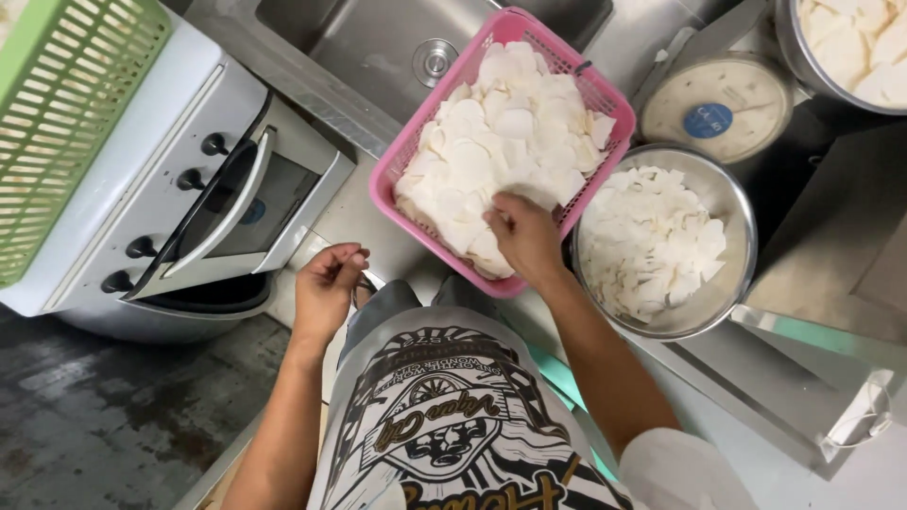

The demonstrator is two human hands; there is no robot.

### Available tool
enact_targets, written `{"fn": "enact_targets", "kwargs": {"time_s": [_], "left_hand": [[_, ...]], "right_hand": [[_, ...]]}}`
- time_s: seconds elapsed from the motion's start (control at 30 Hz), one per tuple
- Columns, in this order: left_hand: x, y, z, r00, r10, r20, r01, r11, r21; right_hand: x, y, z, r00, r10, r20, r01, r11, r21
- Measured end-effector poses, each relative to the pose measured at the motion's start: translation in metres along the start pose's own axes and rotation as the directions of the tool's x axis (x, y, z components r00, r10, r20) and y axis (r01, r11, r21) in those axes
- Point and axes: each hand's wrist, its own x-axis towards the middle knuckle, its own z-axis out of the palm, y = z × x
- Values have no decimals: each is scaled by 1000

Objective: Sorting thin fruit slices into a bowl on a scale and then frying them in a deep fryer.

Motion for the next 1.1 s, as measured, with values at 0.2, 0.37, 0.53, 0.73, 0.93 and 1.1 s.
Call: {"fn": "enact_targets", "kwargs": {"time_s": [0.2,0.37,0.53,0.73,0.93,1.1], "left_hand": [[-14,-24,-53,992,-123,-39,120,990,-71],[-11,-59,-99,980,-198,-25,196,978,-77],[6,-68,-131,982,-186,24,187,981,-44],[15,-57,-178,979,-204,7,204,979,-29],[19,-64,-224,975,-224,-2,224,974,-28],[21,-63,-239,973,-229,16,229,973,-29]], "right_hand": [[9,-39,8,997,62,55,-42,952,-302],[25,-60,40,998,-55,13,56,933,-355],[41,-94,67,987,-30,159,85,932,-352],[29,-82,57,996,59,-62,-63,997,-51],[-18,-13,-38,802,212,-559,-201,976,83],[-57,-1,-55,740,314,-595,-462,880,-110]]}}
